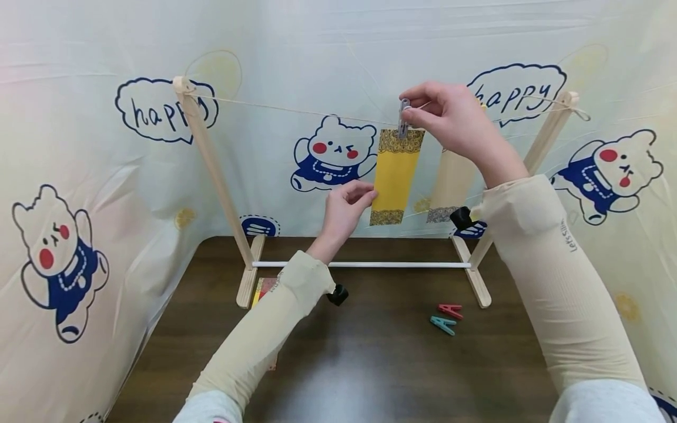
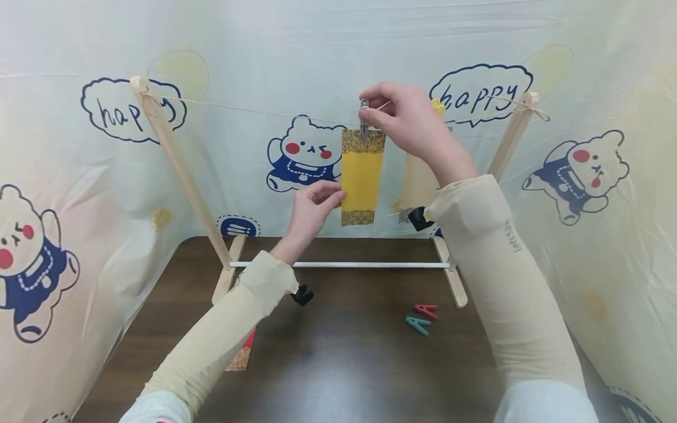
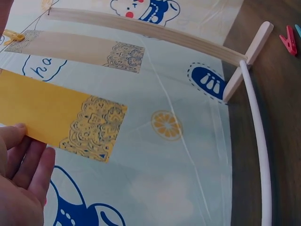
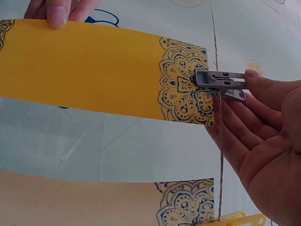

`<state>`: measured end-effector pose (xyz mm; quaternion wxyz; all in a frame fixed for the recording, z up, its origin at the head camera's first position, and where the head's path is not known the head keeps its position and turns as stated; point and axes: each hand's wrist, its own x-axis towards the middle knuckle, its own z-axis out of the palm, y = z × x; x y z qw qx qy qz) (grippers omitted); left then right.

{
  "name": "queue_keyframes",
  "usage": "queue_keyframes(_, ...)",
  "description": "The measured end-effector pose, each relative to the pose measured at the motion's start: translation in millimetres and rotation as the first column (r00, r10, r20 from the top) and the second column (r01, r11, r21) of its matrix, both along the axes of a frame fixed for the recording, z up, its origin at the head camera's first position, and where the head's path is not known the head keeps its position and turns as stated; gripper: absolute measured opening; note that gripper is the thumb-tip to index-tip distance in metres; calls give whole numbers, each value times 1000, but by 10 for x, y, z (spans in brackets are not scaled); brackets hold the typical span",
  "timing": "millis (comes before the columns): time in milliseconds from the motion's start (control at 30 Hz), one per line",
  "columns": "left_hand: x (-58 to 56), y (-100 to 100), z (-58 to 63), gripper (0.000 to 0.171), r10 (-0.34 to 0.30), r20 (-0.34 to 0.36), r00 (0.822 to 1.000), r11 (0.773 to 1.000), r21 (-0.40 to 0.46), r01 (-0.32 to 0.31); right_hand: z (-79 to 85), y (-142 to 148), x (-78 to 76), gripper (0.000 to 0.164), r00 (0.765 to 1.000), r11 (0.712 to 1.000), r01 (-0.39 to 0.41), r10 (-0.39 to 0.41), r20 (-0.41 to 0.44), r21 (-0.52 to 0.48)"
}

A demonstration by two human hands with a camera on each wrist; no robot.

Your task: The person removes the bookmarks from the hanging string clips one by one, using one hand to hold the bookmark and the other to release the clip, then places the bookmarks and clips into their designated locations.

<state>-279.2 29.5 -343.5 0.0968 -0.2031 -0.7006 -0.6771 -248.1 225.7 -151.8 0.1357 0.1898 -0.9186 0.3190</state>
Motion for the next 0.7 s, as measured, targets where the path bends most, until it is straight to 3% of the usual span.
queue_keyframes(267,7,-27,-1,20,-54,37,998,998,46,53,-7,26,-2,38,1000,1000,-29,28,-10,-4)
queue_keyframes(433,8,-25,7,21,-66,27,997,997,52,64,-45,48,-9,33,993,999,-47,48,-112,12)
queue_keyframes(700,-30,-35,58,20,-53,10,999,997,62,52,-48,13,-37,21,963,995,-97,91,-255,-12)
